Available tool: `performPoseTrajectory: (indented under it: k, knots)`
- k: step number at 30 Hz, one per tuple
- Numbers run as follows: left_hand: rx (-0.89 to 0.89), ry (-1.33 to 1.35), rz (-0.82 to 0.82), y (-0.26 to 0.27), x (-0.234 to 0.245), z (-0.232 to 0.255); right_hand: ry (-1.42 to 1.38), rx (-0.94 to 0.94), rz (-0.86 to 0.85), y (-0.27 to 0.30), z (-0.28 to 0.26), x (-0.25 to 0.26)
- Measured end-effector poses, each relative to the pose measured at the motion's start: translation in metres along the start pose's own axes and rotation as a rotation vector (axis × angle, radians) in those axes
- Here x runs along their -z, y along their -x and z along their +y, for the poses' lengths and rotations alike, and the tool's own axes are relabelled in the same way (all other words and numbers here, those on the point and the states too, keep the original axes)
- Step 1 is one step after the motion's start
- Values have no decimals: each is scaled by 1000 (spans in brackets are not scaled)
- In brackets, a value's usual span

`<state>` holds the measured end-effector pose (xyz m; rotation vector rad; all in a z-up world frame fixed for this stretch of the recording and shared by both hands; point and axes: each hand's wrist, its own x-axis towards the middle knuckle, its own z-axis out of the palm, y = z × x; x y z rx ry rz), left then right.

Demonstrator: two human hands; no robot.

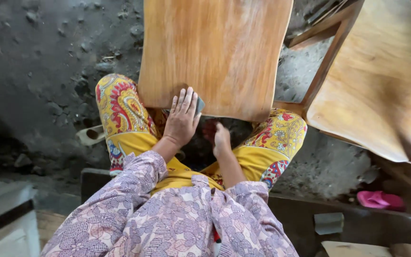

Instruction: The person sits on the floor and sands the surface of a wooden chair seat using a sanding block. They hold the chair steady with one hand while moving the sanding block back and forth across the wood with the other hand.

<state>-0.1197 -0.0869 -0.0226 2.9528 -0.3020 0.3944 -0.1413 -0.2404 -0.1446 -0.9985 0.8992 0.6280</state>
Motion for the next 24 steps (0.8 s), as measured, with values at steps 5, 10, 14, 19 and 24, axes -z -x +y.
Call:
performPoseTrajectory:
  k: [5,10,14,19,24]
  knots:
    - [-33,12,-168,-80,14,5,-7,-26,-35,19,-5,-18]
    - [66,49,-390,-172,9,7,30,-38,6,45,-26,-39]
    - [242,79,-520,-203,-7,3,42,-54,47,35,-26,-41]
    - [57,97,-15,-210,-16,-14,40,-54,130,35,-19,-41]
    - [140,325,-179,-237,11,-19,65,-30,59,38,-22,-43]
